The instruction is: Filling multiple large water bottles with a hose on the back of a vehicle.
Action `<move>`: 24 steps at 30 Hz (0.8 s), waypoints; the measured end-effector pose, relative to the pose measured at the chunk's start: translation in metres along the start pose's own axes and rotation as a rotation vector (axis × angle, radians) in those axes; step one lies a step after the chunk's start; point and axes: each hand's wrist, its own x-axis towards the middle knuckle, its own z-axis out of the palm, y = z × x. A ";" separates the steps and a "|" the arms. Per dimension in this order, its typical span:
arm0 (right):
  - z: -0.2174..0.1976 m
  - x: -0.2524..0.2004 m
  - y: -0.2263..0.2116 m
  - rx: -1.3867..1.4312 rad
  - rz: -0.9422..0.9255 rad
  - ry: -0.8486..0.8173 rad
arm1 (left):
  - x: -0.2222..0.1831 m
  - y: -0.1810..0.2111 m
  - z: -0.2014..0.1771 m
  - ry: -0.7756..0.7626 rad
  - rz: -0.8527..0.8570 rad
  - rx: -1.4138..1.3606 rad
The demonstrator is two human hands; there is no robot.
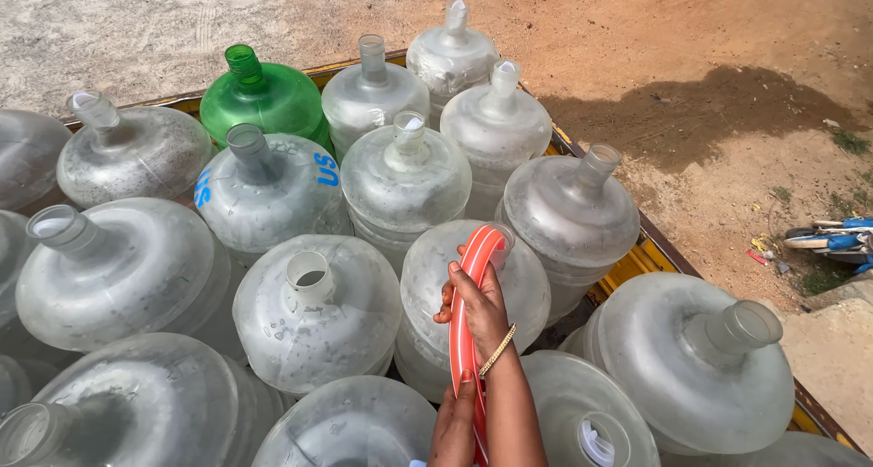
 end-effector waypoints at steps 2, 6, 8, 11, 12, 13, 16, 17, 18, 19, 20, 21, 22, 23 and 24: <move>0.000 0.000 0.000 0.018 0.003 -0.006 | -0.016 0.015 0.005 -0.029 -0.012 0.051; 0.003 -0.004 -0.003 -0.010 -0.029 0.003 | -0.047 0.042 0.019 0.000 -0.061 0.073; 0.003 -0.004 -0.003 -0.011 -0.030 0.006 | -0.048 0.041 0.020 0.001 -0.069 0.074; 0.000 -0.001 0.001 -0.026 -0.050 -0.017 | -0.032 0.023 0.013 -0.014 -0.019 0.052; -0.002 0.001 0.002 -0.036 -0.049 -0.013 | -0.024 0.013 0.009 -0.037 0.021 0.032; -0.003 0.003 0.003 -0.046 -0.048 -0.010 | -0.016 0.004 0.006 -0.059 0.061 0.011; -0.003 0.002 0.003 -0.029 -0.045 -0.011 | -0.015 0.006 0.007 -0.055 0.067 0.013; -0.003 0.001 0.002 -0.028 -0.046 -0.013 | -0.017 0.008 0.008 -0.055 0.069 0.014; -0.002 0.000 0.001 -0.027 -0.041 -0.016 | -0.019 0.011 0.009 -0.052 0.066 0.041; -0.002 0.000 0.000 -0.026 -0.035 -0.019 | -0.020 0.013 0.009 -0.048 0.063 0.069; -0.001 -0.001 -0.001 -0.027 -0.039 -0.023 | -0.020 0.014 0.011 -0.049 0.068 0.068; 0.000 -0.002 -0.002 -0.028 -0.026 -0.015 | -0.019 0.014 0.013 -0.037 0.021 0.038; 0.000 -0.003 -0.003 -0.030 -0.011 -0.008 | -0.019 0.014 0.014 -0.023 -0.027 0.006; 0.000 -0.003 -0.004 -0.032 -0.013 -0.013 | -0.021 0.014 0.015 -0.023 -0.022 0.004; 0.000 -0.002 -0.004 -0.025 -0.006 -0.012 | -0.022 0.015 0.016 -0.009 -0.001 0.038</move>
